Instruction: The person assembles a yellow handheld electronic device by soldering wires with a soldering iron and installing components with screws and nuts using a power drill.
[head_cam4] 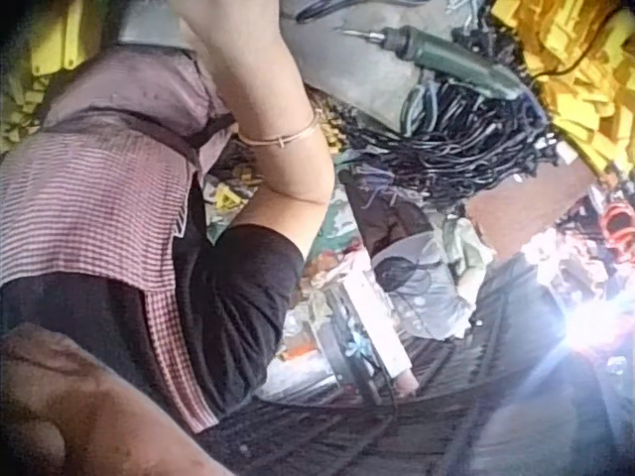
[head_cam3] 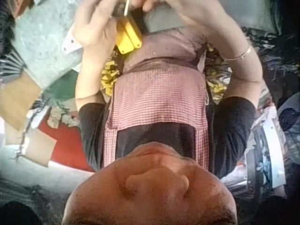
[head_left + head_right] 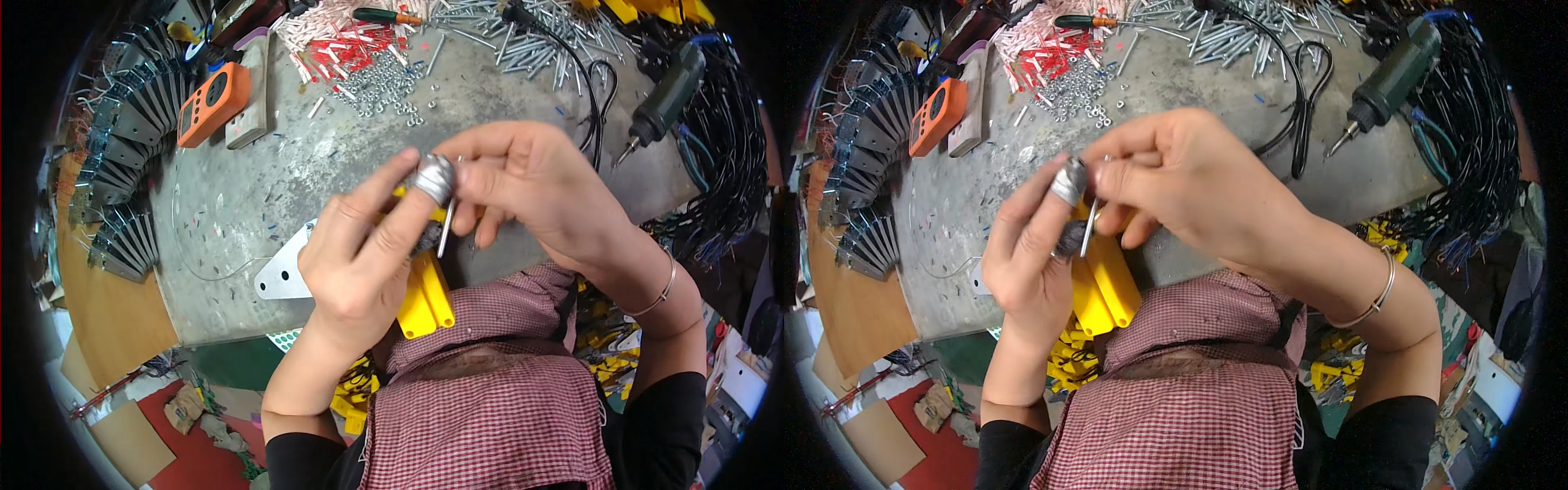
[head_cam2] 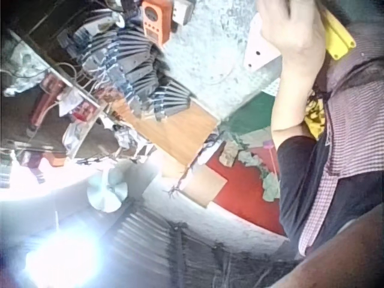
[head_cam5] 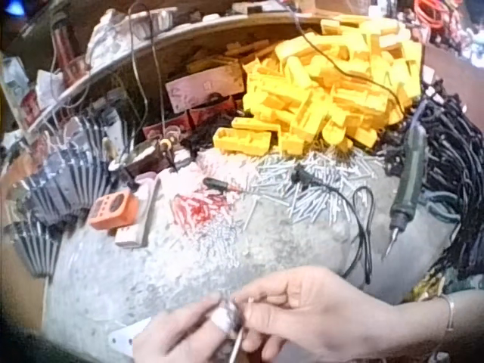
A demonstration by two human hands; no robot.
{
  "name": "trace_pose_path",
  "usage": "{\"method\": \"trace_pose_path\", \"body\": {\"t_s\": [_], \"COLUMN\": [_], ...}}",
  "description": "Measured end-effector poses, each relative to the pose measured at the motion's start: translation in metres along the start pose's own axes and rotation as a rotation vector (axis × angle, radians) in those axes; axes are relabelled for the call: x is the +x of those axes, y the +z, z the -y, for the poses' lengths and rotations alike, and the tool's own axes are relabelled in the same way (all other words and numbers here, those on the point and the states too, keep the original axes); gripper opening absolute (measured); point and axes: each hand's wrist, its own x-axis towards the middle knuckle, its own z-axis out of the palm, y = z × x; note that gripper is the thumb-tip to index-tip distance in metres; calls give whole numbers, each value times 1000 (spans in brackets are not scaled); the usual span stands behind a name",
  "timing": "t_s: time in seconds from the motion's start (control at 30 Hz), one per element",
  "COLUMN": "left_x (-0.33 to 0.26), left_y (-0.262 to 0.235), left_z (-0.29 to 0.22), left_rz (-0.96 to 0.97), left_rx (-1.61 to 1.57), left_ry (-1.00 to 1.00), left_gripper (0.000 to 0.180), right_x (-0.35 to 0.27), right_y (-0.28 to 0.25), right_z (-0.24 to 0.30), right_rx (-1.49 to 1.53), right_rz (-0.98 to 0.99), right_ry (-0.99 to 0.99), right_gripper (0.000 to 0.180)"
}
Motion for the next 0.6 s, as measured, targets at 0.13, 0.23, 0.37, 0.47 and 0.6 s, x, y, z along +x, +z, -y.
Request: {"method": "trace_pose_path", "body": {"t_s": [0.13, 0.23, 0.37, 0.47, 0.6], "left_x": [-8, -8, -3, 6, 23], "left_y": [-3, -5, -9, -6, -7], "left_z": [6, -1, -6, -5, -12], "left_rz": [6, 84, 177, 230, 362], "left_rx": [-33, -113, -33, 78, 263], "left_ry": [-42, -125, -143, -109, 142], "left_gripper": [44, 46, 51, 57, 60], "right_x": [-19, -29, -34, -29, -24], "right_y": [10, 25, 47, 44, 45], "right_z": [-22, -53, -79, -81, -75], "right_rx": [-378, -570, -363, -79, 68], "right_rz": [-421, -547, -582, -621, -630], "right_ry": [-540, -533, -639, -563, -359], "right_gripper": [27, 13, 14, 17, 15]}}
